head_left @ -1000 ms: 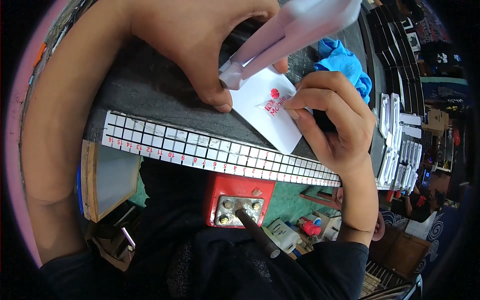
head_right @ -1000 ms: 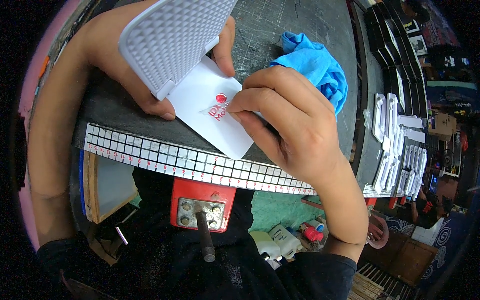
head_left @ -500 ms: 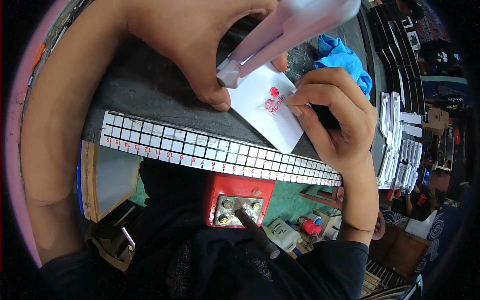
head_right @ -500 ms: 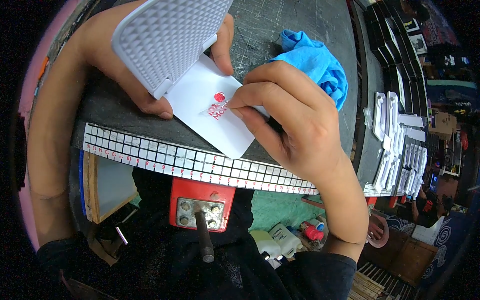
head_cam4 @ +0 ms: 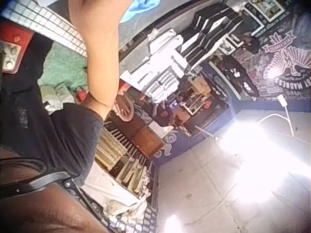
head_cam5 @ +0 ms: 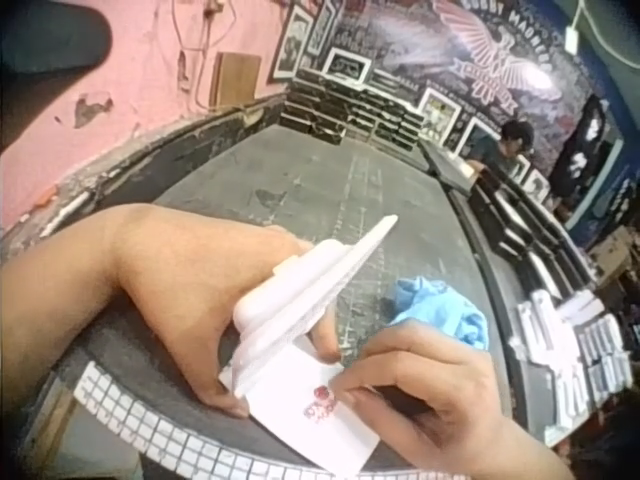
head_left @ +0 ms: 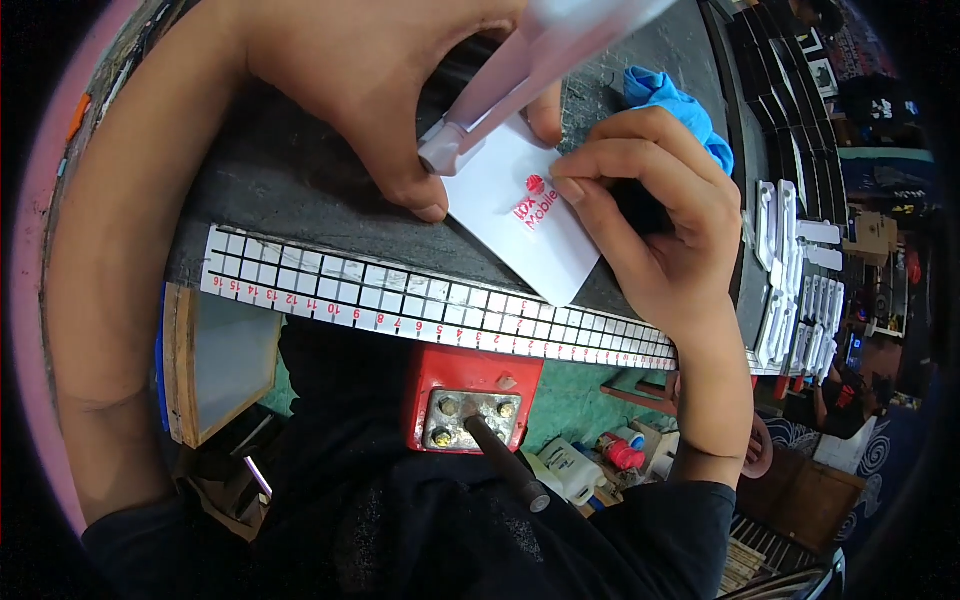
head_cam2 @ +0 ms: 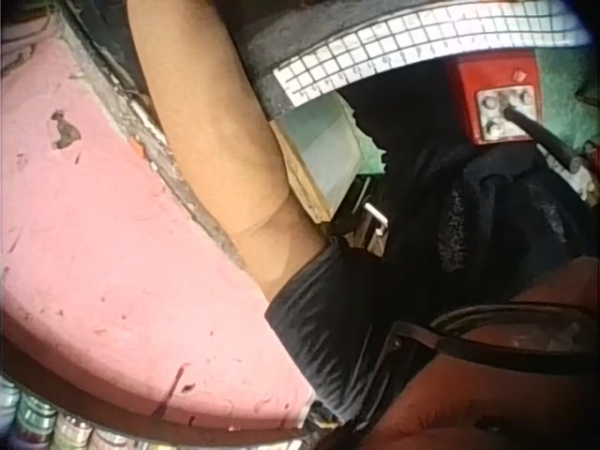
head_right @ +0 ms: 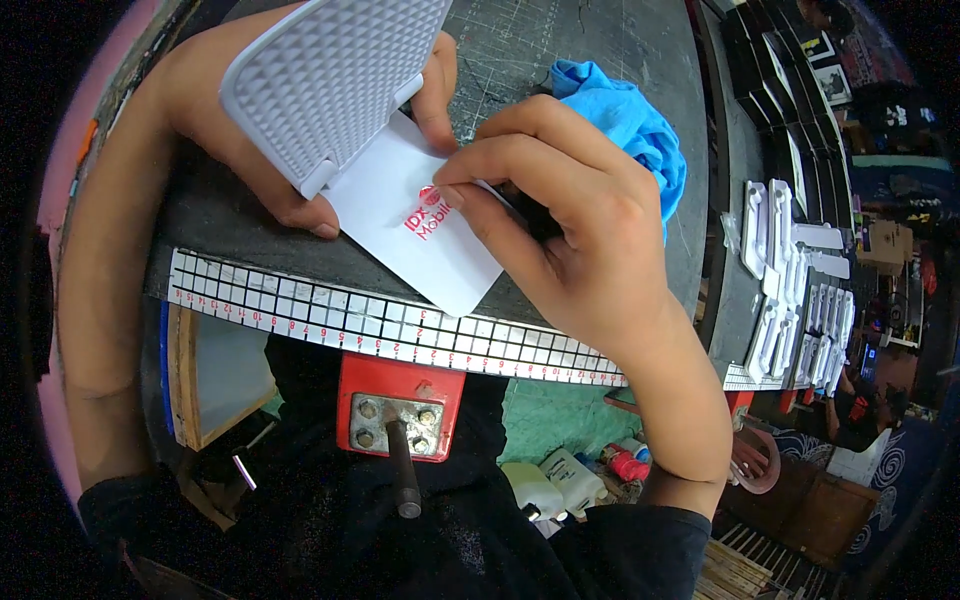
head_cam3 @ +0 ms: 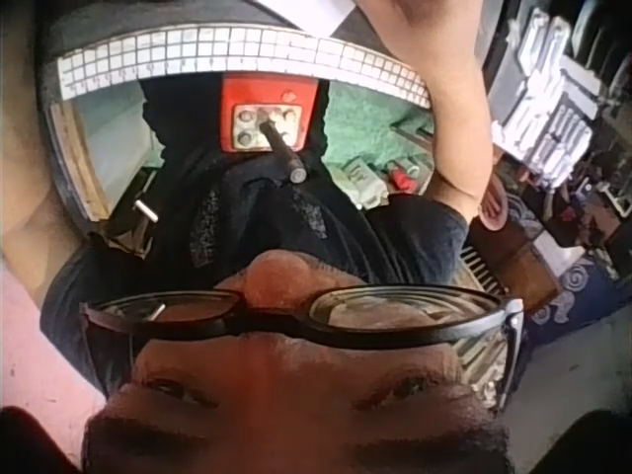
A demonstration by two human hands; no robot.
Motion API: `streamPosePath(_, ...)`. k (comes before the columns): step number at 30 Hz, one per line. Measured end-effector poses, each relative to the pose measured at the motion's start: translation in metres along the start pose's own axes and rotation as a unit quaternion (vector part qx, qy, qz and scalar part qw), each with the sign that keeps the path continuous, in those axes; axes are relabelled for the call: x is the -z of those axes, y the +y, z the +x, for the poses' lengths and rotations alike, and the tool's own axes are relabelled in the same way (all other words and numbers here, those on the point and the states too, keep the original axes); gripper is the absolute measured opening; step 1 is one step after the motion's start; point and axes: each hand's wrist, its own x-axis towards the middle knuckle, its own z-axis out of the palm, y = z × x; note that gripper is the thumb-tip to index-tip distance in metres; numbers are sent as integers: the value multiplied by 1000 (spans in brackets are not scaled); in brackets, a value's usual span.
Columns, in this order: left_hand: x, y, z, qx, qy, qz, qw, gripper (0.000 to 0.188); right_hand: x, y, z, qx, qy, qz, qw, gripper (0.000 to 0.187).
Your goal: Assembling and cleaning white plastic mobile phone stands.
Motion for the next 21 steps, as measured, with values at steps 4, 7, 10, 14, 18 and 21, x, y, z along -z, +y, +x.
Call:
streamPosePath(4,-3,-7,2,-79,37,-3,996,66,-3,2,2,5,6,11,1000,14)
streamPosePath(7,-3,-11,1,-79,27,-48,995,65,-4,1,3,8,6,11,1000,17)
streamPosePath(10,-2,-14,0,-61,8,-71,996,66,-1,-6,5,23,12,-23,999,21)
streamPosePath(14,-3,-15,-3,-86,24,-28,996,70,7,-13,12,76,26,-72,994,28)
streamPosePath(18,-6,-15,-3,-123,40,-53,990,78,13,-11,20,174,-39,-79,981,32)
streamPosePath(21,-7,-17,2,-129,59,-49,989,79,10,-9,22,162,-69,-66,982,30)
